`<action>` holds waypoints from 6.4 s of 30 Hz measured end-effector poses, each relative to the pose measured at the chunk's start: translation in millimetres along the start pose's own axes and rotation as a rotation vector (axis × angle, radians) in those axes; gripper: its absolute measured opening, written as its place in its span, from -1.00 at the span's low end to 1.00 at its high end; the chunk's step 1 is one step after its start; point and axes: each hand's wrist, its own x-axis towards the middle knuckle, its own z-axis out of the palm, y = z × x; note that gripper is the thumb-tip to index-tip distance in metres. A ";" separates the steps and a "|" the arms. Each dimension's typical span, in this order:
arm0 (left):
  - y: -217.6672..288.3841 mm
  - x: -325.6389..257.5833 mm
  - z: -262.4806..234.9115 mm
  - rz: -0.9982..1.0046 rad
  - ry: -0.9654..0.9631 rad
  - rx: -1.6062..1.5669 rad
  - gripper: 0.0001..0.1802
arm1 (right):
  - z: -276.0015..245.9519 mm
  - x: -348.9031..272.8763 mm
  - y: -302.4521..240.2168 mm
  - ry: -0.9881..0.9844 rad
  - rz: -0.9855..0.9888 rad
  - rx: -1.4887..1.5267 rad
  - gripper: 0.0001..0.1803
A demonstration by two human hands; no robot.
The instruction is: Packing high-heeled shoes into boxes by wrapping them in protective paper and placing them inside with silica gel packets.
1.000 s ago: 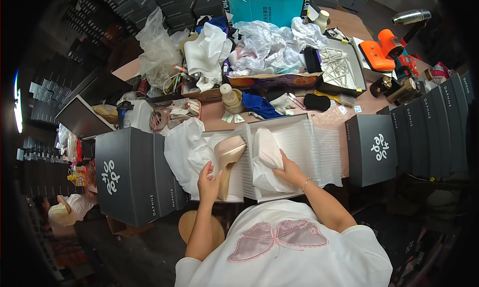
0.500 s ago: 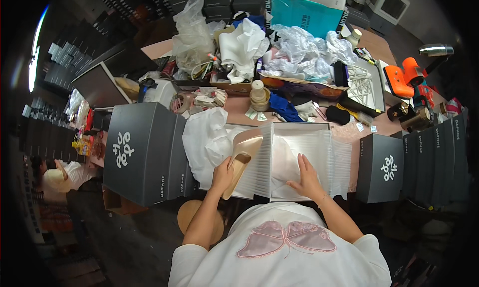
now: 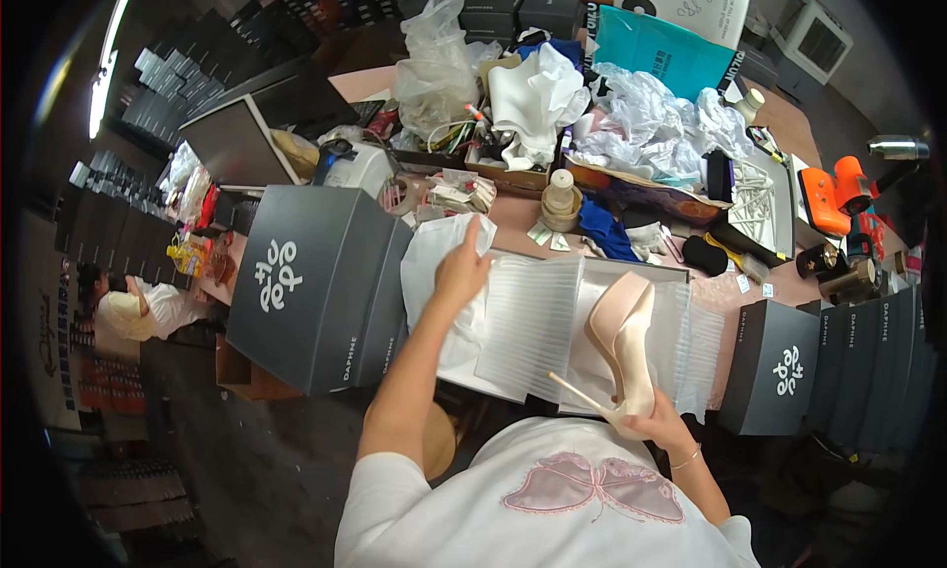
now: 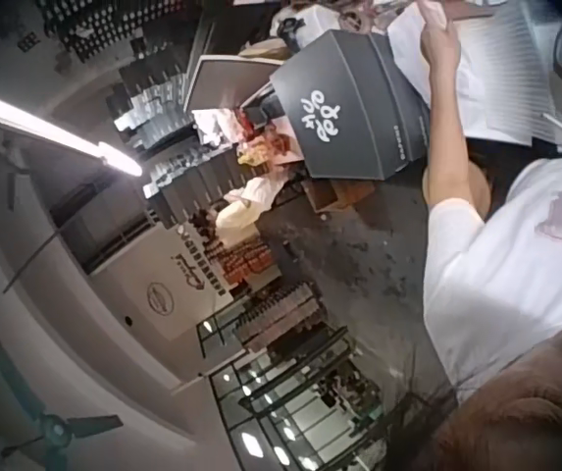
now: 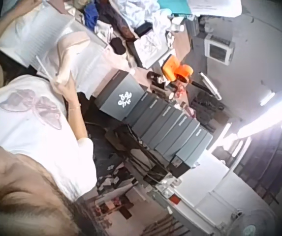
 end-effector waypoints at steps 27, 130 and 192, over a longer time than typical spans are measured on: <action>57.1 -100.2 -32.8 0.638 -0.172 0.659 -0.78 | 14.5 -42.1 -9.0 -0.382 -0.311 0.807 0.01; 18.1 -188.2 126.5 0.438 -0.041 -0.211 -0.62 | -33.6 91.3 97.5 0.281 -0.244 -1.191 -0.26; 39.2 -59.9 32.6 0.113 -0.394 -1.013 -0.14 | -56.6 -68.2 16.9 0.170 -0.234 0.801 -0.60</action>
